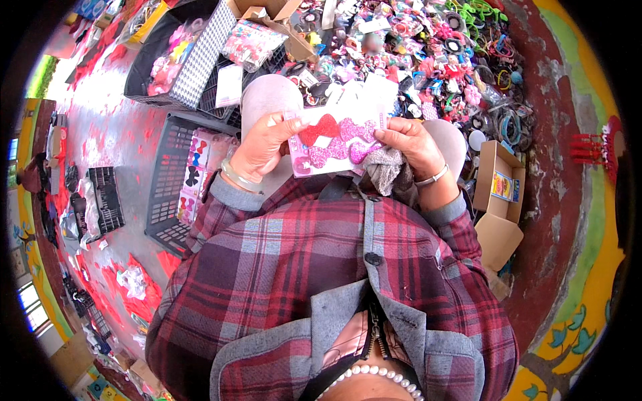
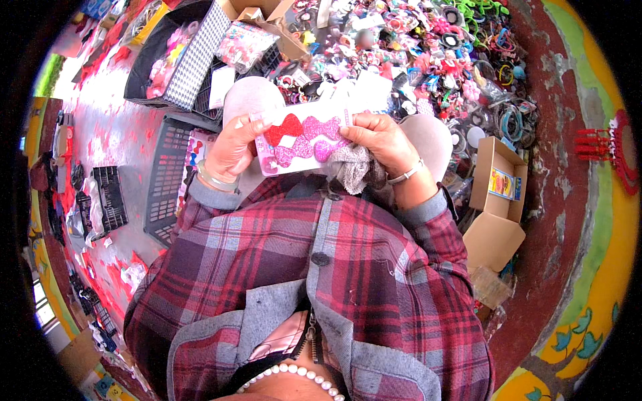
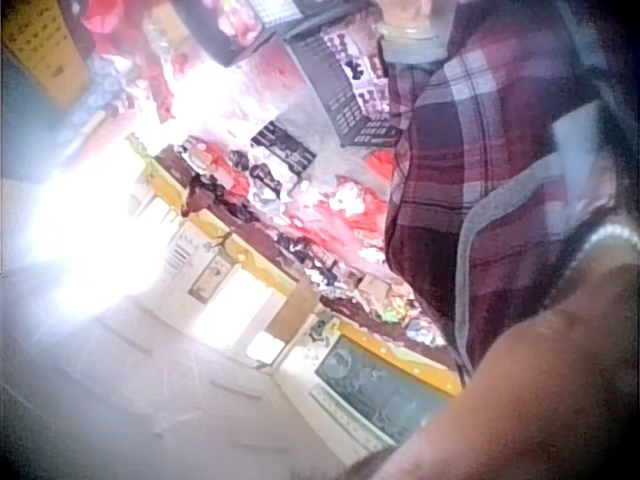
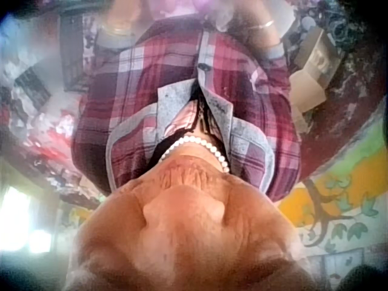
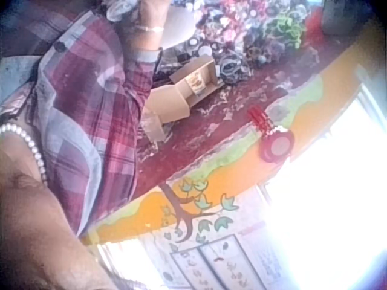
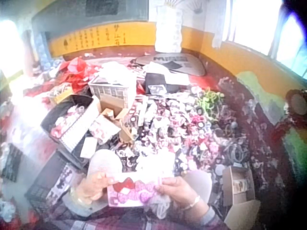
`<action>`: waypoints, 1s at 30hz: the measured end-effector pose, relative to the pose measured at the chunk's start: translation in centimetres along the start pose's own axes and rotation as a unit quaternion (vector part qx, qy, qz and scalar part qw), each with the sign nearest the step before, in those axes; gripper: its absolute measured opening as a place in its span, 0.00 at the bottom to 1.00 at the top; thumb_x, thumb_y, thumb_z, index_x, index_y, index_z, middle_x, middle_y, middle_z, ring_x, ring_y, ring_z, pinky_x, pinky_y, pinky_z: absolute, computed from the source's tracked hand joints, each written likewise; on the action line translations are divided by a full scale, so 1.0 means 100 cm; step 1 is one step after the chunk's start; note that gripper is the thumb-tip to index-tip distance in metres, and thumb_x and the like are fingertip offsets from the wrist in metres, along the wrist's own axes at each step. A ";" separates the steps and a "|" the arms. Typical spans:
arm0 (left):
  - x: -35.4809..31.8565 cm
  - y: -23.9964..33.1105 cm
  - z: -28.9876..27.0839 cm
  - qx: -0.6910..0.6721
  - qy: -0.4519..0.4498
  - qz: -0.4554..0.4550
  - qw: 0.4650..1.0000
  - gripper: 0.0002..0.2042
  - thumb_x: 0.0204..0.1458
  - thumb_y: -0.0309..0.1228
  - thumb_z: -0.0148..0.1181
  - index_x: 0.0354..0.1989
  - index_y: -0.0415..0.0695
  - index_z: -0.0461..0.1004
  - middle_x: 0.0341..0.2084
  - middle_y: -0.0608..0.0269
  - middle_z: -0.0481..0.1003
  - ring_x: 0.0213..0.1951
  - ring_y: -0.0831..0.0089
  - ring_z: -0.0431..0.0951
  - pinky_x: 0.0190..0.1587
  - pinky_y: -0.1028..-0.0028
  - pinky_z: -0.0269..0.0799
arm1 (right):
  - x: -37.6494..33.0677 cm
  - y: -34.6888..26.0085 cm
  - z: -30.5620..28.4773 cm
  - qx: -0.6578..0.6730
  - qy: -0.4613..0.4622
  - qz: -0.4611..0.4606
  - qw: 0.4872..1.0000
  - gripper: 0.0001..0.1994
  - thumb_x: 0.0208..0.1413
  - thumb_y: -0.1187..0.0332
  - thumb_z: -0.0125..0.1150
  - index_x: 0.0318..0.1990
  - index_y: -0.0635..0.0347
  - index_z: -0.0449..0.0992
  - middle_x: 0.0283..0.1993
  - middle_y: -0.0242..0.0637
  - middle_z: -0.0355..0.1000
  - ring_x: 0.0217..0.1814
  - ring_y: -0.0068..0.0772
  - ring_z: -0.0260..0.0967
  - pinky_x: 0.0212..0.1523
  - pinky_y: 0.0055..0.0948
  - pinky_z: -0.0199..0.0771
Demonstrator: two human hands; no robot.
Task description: The person sits on the floor surrounded by boxes of hair accessories and uses a cloth to wipe and clean various items, including a black flower hair clip and a pink glittery hair clip. They handle the items one by one, wiping them down before placing them back into the pile.
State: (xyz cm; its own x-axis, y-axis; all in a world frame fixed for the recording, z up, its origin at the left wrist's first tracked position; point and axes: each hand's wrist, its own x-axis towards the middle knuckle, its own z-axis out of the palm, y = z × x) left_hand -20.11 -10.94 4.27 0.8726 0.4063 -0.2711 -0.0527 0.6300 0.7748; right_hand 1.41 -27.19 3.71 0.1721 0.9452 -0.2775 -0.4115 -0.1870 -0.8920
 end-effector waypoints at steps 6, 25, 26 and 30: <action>0.002 -0.005 -0.008 0.018 0.022 0.040 0.999 0.13 0.54 0.27 0.53 0.46 0.32 0.70 0.39 0.57 0.75 0.40 0.72 0.75 0.46 0.74 0.69 | 0.003 0.004 -0.009 0.007 0.044 0.019 0.999 0.10 0.53 0.67 0.59 0.37 0.66 0.76 0.32 0.33 0.73 0.31 0.22 0.68 0.33 0.19 0.68; 0.005 -0.009 -0.008 -0.035 0.049 0.046 0.997 0.13 0.53 0.26 0.54 0.45 0.32 0.71 0.40 0.57 0.75 0.42 0.71 0.75 0.47 0.73 0.68 | 0.003 -0.004 0.007 0.110 0.064 0.062 0.990 0.05 0.50 0.73 0.60 0.31 0.66 0.76 0.27 0.36 0.74 0.26 0.25 0.72 0.27 0.22 0.72; 0.005 -0.010 -0.007 -0.035 0.047 0.048 0.997 0.13 0.53 0.26 0.54 0.45 0.32 0.71 0.40 0.57 0.75 0.42 0.72 0.75 0.47 0.73 0.68 | 0.004 -0.004 0.008 0.111 0.065 0.062 0.990 0.04 0.50 0.74 0.60 0.30 0.66 0.76 0.27 0.36 0.74 0.26 0.25 0.72 0.27 0.22 0.72; 0.004 -0.010 -0.004 -0.023 0.047 0.048 0.997 0.13 0.53 0.26 0.54 0.45 0.32 0.71 0.39 0.57 0.75 0.42 0.72 0.74 0.48 0.73 0.68 | 0.004 -0.003 0.008 0.103 0.058 0.057 0.991 0.03 0.49 0.75 0.60 0.28 0.66 0.76 0.25 0.33 0.73 0.25 0.22 0.70 0.27 0.21 0.70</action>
State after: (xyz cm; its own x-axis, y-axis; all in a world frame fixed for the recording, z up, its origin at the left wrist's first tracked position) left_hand -19.93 -11.15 3.22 0.8132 0.5249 -0.2512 -0.1581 0.6147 0.7727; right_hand 0.87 -26.48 4.19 0.2103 0.8819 -0.4220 -0.6066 -0.2209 -0.7637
